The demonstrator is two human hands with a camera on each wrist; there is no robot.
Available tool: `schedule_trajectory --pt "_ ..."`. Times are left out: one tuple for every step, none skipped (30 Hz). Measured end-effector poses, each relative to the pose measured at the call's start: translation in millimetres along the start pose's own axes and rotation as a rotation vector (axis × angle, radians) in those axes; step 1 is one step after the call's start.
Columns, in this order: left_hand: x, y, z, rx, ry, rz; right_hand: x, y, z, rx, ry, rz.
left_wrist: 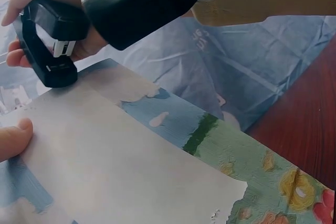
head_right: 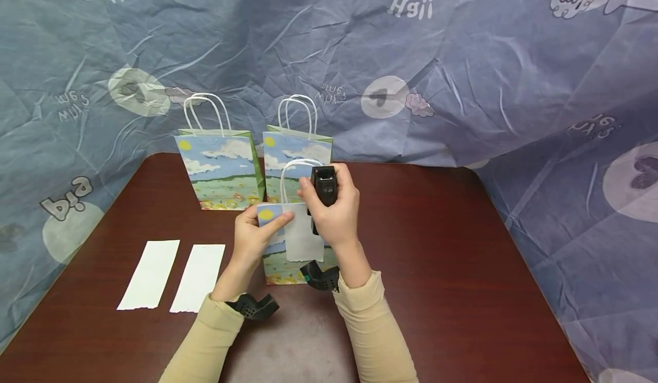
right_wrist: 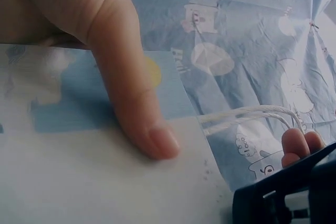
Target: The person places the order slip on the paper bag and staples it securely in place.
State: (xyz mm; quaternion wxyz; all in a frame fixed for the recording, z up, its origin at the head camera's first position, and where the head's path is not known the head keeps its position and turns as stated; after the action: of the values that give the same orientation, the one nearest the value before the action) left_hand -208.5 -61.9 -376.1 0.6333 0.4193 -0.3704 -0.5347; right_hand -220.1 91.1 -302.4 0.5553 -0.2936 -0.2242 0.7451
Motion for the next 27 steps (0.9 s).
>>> schedule_trajectory --pt "0.0 0.0 0.0 -0.004 -0.002 0.001 -0.9 1 0 0.007 0.003 -0.006" --pt "-0.1 0.0 0.0 -0.008 -0.003 -0.001 -1.8 1 1 0.013 0.007 -0.009" --pt "-0.1 0.1 0.0 -0.010 -0.004 -0.004 -2.9 2 1 0.018 0.010 -0.010" --pt "-0.2 0.1 0.1 -0.014 -0.005 -0.007 -4.1 2 2 0.024 0.012 -0.010" --pt "-0.2 0.2 0.2 -0.018 -0.006 -0.010 -5.3 3 2 0.030 0.013 -0.012" --pt "-0.3 0.2 0.3 -0.022 -0.007 -0.014 -6.5 3 3 0.036 0.014 -0.014" --pt "-0.4 0.4 0.4 -0.026 -0.008 -0.016 -7.8 3 3 0.041 0.017 -0.012" --pt "-0.4 0.5 0.4 -0.028 -0.009 -0.021 -9.2 3 4 0.048 0.019 -0.011" --pt "-0.5 0.6 0.5 -0.031 -0.010 -0.022 -10.4 3 4 0.056 0.019 -0.013" --pt "-0.6 0.8 0.6 -0.033 -0.012 -0.022 -11.5 3 4 0.064 0.019 -0.017" --pt "-0.7 1.1 0.6 -0.034 -0.013 -0.022 -12.6 3 5 0.074 0.020 -0.024" --pt "-0.8 1.2 0.7 -0.036 -0.015 -0.024 -13.5 4 5 0.083 0.019 -0.035" --pt "-0.8 1.3 0.6 -0.037 -0.017 -0.024 -14.5 4 6 0.090 0.016 -0.046" --pt "-0.8 1.3 0.6 -0.036 -0.017 -0.024 -15.3 5 6 0.098 0.013 -0.061" --pt "-0.7 1.2 0.6 -0.036 -0.018 -0.024 -15.9 6 6 0.106 0.010 -0.072" --pt "-0.6 1.2 0.6 -0.037 -0.018 -0.024 -16.6 7 7 0.114 0.009 -0.084" --pt "-0.5 1.1 0.7 -0.039 -0.019 -0.024 -17.0 8 7 0.123 0.010 -0.093" --pt "-0.3 1.0 0.7 -0.040 -0.018 -0.024 -17.5 9 8 0.131 0.013 -0.100" --pt "-0.1 0.9 0.8 -0.042 -0.017 -0.022 -18.0 9 8 0.141 0.018 -0.103" --pt "0.1 0.9 0.9 -0.045 -0.018 -0.022 -18.4 9 9 0.150 0.024 -0.102" --pt "0.2 1.0 1.1 -0.050 -0.019 -0.021 -18.7 9 9 0.158 0.030 -0.103" --pt "0.3 1.1 1.2 -0.055 -0.021 -0.022 -19.1 10 10 0.164 0.034 -0.104" --pt "0.4 1.2 1.4 -0.060 -0.024 -0.024 -19.5 10 11 0.168 0.036 -0.106" --pt "0.5 1.3 1.4 -0.064 -0.025 -0.025 -20.1 10 12 0.169 0.033 -0.105" --pt "0.5 1.3 1.5 -0.069 -0.028 -0.026 -20.6 11 12 0.169 0.028 -0.107" --pt "0.5 1.3 1.5 -0.073 -0.030 -0.027 -20.8 12 13 0.168 0.023 -0.111" --pt "0.6 1.2 1.5 -0.075 -0.031 -0.028 -21.1 13 13 0.166 0.018 -0.116"
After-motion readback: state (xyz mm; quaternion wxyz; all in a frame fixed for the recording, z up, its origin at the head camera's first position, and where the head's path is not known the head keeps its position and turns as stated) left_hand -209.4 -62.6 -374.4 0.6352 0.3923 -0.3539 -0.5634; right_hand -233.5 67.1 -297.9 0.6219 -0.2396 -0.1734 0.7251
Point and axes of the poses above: each hand's wrist, its own z-axis towards the middle knuckle, its own x-axis out of the back of the hand, y = z × x, the point moved 3 cm from there along z, towards the middle knuckle, and after that the axes turned 11 degrees about z, right-handed, at the moved point
